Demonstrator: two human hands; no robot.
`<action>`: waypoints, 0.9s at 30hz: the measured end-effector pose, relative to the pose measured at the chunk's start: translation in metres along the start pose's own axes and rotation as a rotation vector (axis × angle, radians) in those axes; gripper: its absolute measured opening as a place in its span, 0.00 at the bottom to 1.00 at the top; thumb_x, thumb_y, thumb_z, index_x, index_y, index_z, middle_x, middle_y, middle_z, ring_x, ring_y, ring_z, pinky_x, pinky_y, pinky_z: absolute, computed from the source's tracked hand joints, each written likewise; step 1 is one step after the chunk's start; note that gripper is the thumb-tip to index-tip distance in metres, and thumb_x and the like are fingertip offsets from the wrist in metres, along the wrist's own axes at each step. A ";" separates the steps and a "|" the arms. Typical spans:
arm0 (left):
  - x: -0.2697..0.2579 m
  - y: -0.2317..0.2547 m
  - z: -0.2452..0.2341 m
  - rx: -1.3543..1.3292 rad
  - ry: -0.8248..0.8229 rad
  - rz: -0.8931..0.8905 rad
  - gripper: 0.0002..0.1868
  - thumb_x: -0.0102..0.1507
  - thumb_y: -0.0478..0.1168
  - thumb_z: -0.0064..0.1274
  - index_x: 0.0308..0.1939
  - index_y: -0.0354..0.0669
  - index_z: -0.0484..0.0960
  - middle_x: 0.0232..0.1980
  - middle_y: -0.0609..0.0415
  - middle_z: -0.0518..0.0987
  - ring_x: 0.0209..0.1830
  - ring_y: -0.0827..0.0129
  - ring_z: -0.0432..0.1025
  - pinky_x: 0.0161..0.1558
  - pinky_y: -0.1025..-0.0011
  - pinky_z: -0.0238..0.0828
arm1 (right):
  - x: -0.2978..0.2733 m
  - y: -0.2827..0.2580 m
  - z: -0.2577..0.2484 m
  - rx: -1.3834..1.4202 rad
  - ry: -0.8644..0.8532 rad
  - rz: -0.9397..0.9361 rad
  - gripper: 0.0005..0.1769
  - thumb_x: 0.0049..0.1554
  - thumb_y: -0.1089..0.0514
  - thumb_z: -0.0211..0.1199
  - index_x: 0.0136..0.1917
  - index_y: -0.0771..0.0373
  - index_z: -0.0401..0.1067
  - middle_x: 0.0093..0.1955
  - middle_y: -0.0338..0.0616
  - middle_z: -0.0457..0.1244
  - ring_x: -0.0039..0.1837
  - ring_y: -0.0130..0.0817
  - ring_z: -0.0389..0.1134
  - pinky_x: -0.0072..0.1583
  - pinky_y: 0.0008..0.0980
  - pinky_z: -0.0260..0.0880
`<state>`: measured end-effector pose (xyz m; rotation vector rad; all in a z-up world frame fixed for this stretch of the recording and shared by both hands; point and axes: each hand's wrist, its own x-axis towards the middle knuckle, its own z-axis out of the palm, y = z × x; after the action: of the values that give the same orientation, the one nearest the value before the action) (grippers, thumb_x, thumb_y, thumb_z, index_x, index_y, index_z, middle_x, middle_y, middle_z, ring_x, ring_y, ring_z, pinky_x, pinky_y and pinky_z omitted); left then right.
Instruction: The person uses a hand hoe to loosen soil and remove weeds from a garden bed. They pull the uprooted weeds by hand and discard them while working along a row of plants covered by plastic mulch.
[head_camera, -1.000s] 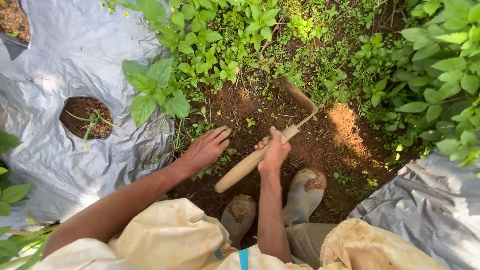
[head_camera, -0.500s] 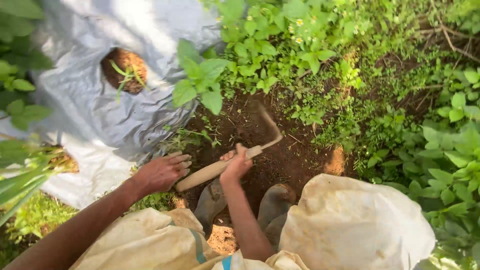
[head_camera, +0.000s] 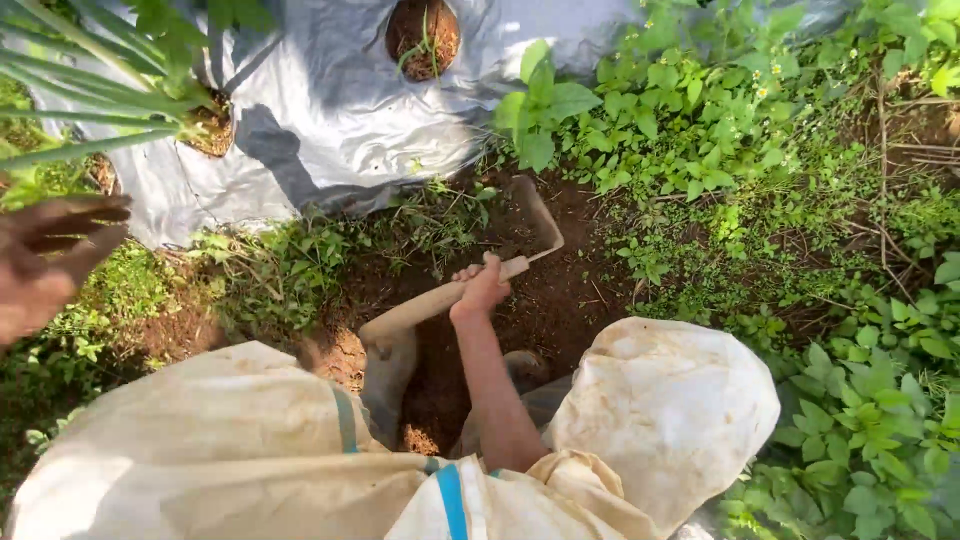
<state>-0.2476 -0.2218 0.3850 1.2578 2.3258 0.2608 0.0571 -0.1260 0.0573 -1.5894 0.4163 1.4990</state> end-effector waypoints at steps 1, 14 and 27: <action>0.004 -0.034 0.002 -0.012 -0.002 0.001 0.16 0.75 0.29 0.54 0.68 0.32 0.80 0.64 0.30 0.80 0.58 0.43 0.78 0.50 0.50 0.80 | 0.007 -0.019 -0.003 -0.005 0.002 -0.011 0.11 0.54 0.62 0.59 0.43 0.59 0.56 0.25 0.42 0.49 0.28 0.33 0.49 0.33 0.40 0.52; 0.002 0.053 0.125 -0.390 -0.199 0.167 0.13 0.70 0.35 0.55 0.58 0.40 0.85 0.51 0.36 0.84 0.50 0.44 0.80 0.47 0.53 0.82 | 0.031 0.083 -0.058 -0.343 -0.222 0.014 0.14 0.58 0.57 0.64 0.49 0.63 0.60 0.29 0.38 0.55 0.30 0.32 0.59 0.36 0.42 0.63; 0.050 -0.035 0.268 -0.375 -0.272 0.233 0.14 0.72 0.40 0.54 0.60 0.39 0.82 0.51 0.43 0.83 0.51 0.54 0.80 0.49 0.56 0.84 | 0.053 0.085 -0.077 -0.133 -0.063 -0.167 0.14 0.57 0.55 0.63 0.42 0.58 0.59 0.26 0.39 0.54 0.28 0.36 0.60 0.35 0.45 0.61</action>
<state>-0.1636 -0.2153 0.1237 1.2785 1.8007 0.5405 0.0528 -0.2148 -0.0318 -1.6324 0.1467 1.4682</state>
